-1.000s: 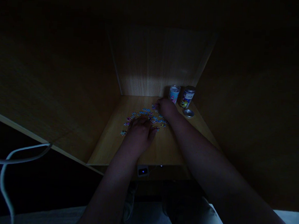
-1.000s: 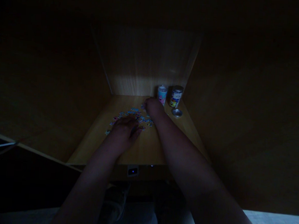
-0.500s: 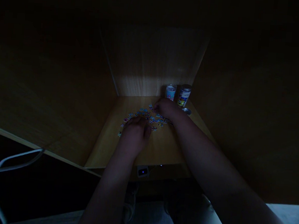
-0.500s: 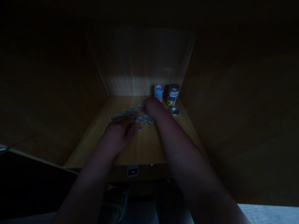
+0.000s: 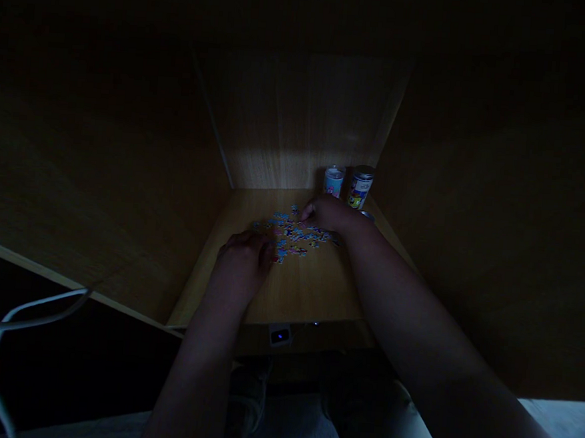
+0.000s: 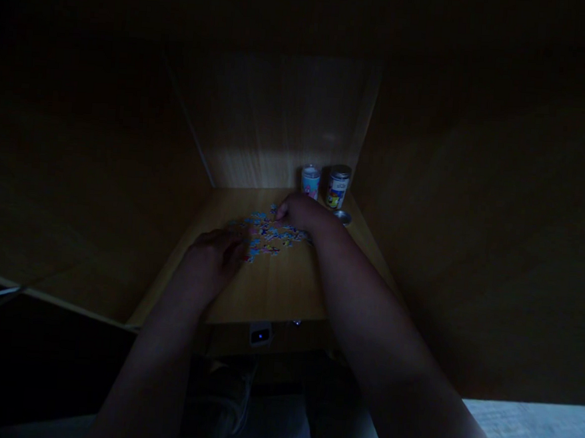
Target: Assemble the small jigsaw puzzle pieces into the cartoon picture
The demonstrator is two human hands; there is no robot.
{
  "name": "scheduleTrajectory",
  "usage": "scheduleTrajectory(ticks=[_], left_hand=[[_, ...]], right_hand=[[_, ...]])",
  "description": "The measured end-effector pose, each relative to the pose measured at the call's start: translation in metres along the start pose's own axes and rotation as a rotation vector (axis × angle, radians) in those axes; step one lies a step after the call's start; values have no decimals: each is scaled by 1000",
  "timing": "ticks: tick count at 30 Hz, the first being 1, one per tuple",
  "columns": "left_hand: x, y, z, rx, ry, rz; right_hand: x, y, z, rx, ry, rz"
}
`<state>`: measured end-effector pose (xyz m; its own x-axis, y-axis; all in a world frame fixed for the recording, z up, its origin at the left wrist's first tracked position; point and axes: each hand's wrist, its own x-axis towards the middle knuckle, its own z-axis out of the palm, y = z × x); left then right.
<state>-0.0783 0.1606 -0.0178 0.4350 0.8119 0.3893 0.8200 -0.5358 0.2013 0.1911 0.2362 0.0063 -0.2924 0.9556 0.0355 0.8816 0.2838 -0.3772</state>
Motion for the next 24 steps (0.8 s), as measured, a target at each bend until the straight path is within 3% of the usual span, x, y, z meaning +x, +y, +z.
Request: scheduleTrajectory(ticks=[9, 17, 24], left_hand=[[1, -4, 8, -100, 31, 46], [1, -5, 8, -115, 11, 67], [1, -6, 9, -142, 5, 72]], right_hand=[[-3, 18, -12, 56, 3, 45], [-14, 20, -24, 67, -124, 122], [-14, 16, -25, 48, -64, 148]])
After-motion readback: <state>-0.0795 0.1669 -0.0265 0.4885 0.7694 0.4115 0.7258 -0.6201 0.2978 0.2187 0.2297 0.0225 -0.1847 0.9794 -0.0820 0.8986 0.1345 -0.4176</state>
